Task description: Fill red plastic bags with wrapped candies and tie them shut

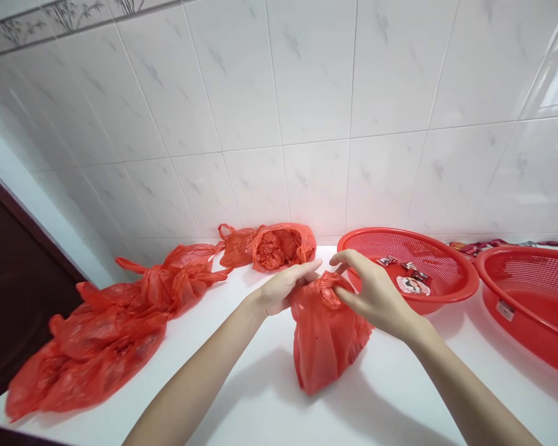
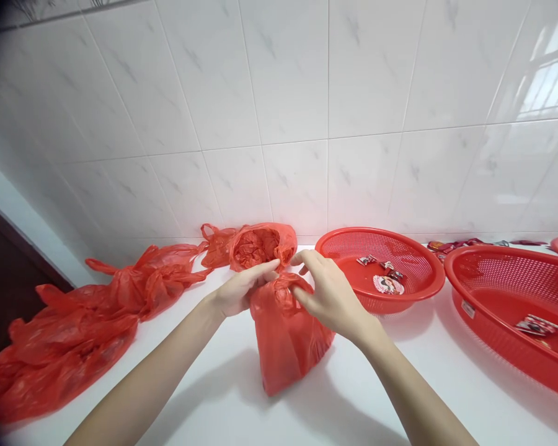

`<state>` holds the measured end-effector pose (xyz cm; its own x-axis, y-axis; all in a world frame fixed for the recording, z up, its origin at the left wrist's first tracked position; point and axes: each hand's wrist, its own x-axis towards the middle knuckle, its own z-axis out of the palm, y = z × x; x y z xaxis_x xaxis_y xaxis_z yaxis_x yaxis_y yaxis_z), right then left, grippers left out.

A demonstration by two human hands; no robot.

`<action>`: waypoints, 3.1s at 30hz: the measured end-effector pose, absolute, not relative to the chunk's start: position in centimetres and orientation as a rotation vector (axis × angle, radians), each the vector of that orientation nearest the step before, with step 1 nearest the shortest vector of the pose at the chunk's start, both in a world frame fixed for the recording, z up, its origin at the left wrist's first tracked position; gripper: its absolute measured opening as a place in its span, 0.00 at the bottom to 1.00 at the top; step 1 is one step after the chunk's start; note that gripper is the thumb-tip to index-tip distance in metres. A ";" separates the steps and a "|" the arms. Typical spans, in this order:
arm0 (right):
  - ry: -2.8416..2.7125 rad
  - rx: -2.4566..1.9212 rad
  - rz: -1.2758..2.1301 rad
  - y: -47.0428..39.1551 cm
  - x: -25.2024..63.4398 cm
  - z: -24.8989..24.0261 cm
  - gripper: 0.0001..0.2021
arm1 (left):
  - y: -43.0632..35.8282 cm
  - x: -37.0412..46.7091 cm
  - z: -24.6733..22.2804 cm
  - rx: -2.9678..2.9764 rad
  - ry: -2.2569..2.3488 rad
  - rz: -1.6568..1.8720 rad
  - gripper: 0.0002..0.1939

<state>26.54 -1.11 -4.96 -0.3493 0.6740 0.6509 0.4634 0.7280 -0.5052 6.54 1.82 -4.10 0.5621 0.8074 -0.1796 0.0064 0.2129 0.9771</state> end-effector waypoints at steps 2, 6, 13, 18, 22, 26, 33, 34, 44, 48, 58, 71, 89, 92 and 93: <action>-2.044 -0.838 0.194 -1.4 26.5 -4.9 0.11 | 1.9 6.4 -4.4 1.155 0.768 0.670 0.26; -2.108 -0.712 -0.015 -1.8 26.4 -4.8 0.04 | 1.8 6.4 -4.4 1.069 0.693 0.717 0.24; -2.098 -0.634 -0.095 -1.8 26.9 -4.6 0.06 | 1.7 5.7 -3.5 1.283 0.772 0.743 0.22; -2.226 -0.665 0.083 -2.2 28.3 -3.7 0.08 | 3.6 3.9 -4.1 1.516 0.922 0.872 0.13; -2.368 -0.703 0.239 -2.7 29.5 -3.0 0.09 | 5.3 2.1 -5.9 1.511 0.993 0.933 0.13; -2.524 -0.720 0.357 -2.9 30.0 -2.6 0.12 | 6.4 0.6 -7.9 1.482 1.079 0.997 0.15; -2.542 -0.690 0.566 -2.8 30.3 -2.1 0.13 | 7.1 -0.2 -9.7 1.461 1.120 1.088 0.18; -2.492 -0.705 0.605 -2.8 30.4 -2.0 0.12 | 7.1 -0.1 -9.6 1.463 1.114 1.114 0.19; -1.817 -0.552 0.985 -2.3 29.8 -2.2 0.12 | 3.6 2.7 -3.7 1.795 0.870 1.539 0.12; -1.812 -0.573 0.787 -2.6 30.1 -2.1 0.07 | 1.9 4.2 -2.2 1.935 0.771 1.434 0.07; -2.665 -1.038 0.689 -3.2 28.8 -3.0 0.07 | 1.9 5.3 -2.4 2.078 0.758 1.325 0.10; -2.659 -1.075 0.451 -2.8 26.6 -5.1 0.13 | 2.5 4.3 -2.6 1.939 0.883 1.431 0.08; -1.800 -0.592 0.002 -3.5 27.5 -2.9 0.07 | -1.3 8.5 0.2 2.124 0.466 1.180 0.12; -1.736 -0.609 -0.036 -3.3 27.6 -2.9 0.06 | -1.8 9.0 0.1 2.143 0.459 1.163 0.17; -1.725 -0.636 -0.031 -3.3 27.6 -2.9 0.05 | -1.9 9.1 0.0 2.142 0.463 1.172 0.19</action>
